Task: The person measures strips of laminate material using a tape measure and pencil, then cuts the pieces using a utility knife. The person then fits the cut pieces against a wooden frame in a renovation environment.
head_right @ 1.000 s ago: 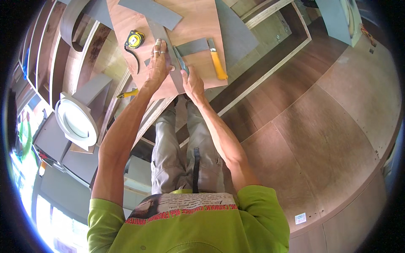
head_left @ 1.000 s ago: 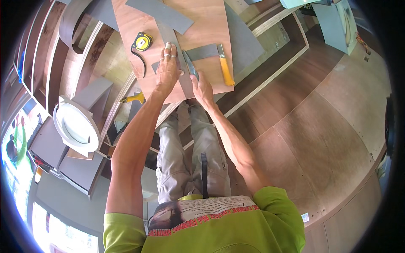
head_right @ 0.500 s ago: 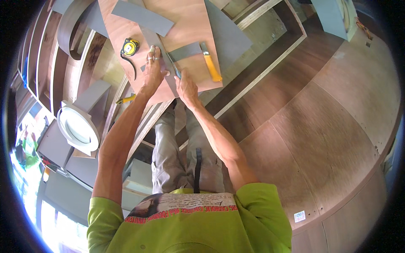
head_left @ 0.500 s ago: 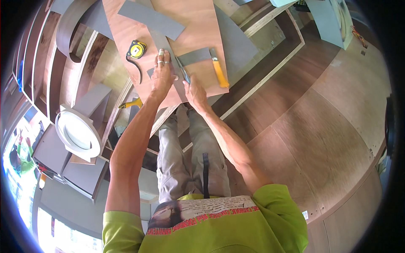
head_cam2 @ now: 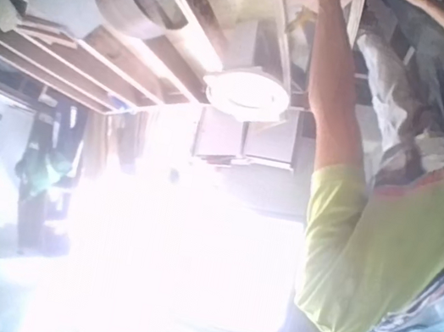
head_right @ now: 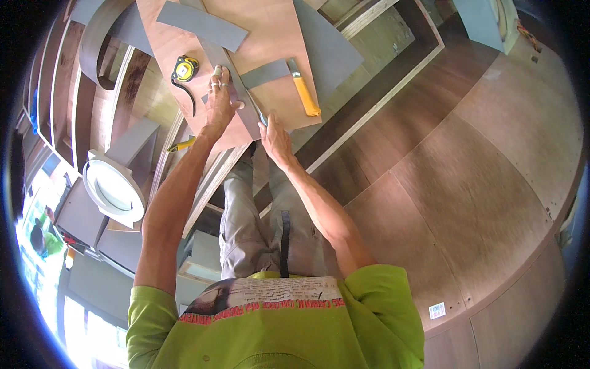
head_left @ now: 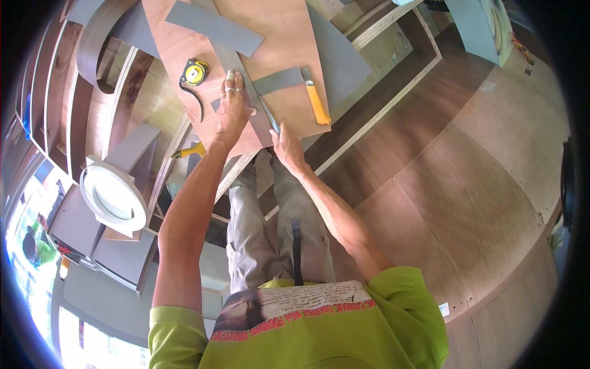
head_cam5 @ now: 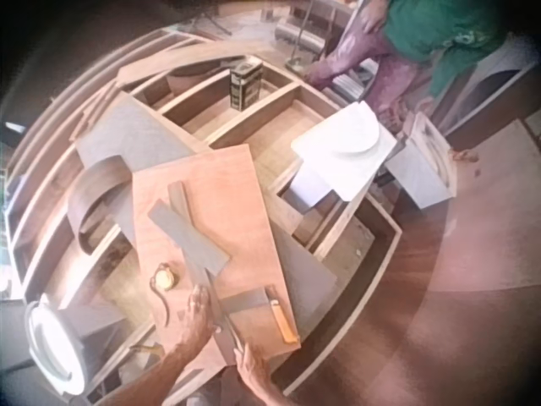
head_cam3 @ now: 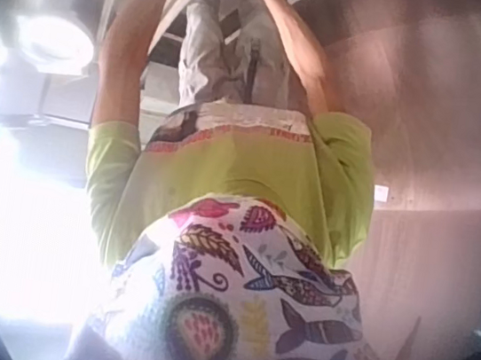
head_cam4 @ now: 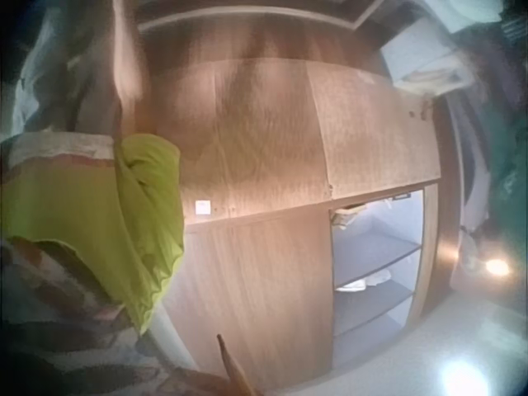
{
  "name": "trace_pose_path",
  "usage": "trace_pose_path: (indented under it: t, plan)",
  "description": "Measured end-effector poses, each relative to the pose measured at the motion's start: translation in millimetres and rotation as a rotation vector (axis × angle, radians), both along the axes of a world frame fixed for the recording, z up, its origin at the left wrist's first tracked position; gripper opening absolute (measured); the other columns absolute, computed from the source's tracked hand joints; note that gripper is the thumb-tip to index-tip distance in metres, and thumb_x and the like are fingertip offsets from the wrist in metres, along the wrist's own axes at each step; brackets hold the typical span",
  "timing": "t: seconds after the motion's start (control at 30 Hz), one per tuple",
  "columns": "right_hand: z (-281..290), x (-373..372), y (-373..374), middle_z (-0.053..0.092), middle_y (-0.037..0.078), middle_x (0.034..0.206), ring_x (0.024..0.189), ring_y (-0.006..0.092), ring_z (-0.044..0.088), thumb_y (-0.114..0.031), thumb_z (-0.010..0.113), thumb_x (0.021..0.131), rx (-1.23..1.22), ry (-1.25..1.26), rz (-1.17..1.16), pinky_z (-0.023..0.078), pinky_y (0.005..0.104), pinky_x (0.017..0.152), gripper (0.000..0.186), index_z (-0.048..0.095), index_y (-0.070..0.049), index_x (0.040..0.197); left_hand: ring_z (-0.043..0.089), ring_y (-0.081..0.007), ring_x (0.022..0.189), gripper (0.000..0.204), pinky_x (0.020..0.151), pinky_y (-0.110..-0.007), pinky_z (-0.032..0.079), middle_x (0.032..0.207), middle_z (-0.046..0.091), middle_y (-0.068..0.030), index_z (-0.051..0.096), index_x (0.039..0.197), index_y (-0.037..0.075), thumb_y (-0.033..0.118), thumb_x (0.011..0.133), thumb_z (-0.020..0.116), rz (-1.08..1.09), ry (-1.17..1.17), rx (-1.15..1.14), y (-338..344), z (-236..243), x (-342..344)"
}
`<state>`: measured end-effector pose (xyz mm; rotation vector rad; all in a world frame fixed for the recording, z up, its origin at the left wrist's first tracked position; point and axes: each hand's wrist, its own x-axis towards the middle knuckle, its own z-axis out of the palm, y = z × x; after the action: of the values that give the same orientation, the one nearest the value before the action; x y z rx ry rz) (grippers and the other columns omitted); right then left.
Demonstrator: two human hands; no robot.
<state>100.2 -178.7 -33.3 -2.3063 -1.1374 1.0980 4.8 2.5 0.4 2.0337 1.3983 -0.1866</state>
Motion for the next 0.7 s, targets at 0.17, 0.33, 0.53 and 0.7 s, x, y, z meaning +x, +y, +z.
trace_pose_path:
  t: [0.17,0.33,0.53,0.7]
  plan:
    - [27.5,6.0,10.6,0.064,0.03,0.084,0.084,0.0488,0.063,-0.033,0.052,0.1,-0.144,0.245,-0.077,0.047,0.0554,0.071,0.033,0.046,-0.002,0.109,0.03,-0.0363,0.142,0.105,0.105,-0.043,0.049,0.156,0.025,-0.0121,0.026,0.149,0.009,0.006,0.063,0.085,0.021,-0.028,0.039,-2.0,-10.8,-11.8]
    - [8.5,15.3,24.5,0.064,0.031,0.091,0.088,0.0501,0.061,-0.037,0.05,0.1,0.075,0.232,-0.101,0.047,0.0553,0.075,0.038,0.049,-0.001,0.114,0.029,-0.0361,0.142,0.105,0.107,-0.044,0.047,0.156,0.025,-0.0119,0.026,0.149,0.009,0.006,0.062,0.086,0.027,-0.033,-0.004,0.5,-0.2,-0.7]
    - [2.7,22.6,48.4,0.062,0.033,0.104,0.1,0.0503,0.059,-0.042,0.049,0.099,-0.098,0.341,-0.114,0.046,0.0533,0.086,0.05,0.052,0.0,0.125,0.029,-0.0357,0.142,0.106,0.108,-0.043,0.047,0.156,0.026,-0.0117,0.026,0.149,0.009,0.006,0.061,0.086,0.028,-0.021,-0.005,0.0,0.2,-3.0]
    - [-4.2,24.0,46.2,0.063,0.033,0.103,0.1,0.05,0.06,-0.045,0.049,0.099,-0.056,0.298,-0.091,0.048,0.0502,0.084,0.054,0.05,0.001,0.127,0.03,-0.0361,0.142,0.107,0.108,-0.043,0.045,0.156,0.025,-0.0126,0.025,0.15,0.009,0.006,0.062,0.086,0.019,-0.02,-0.014,1.0,2.2,-2.0]
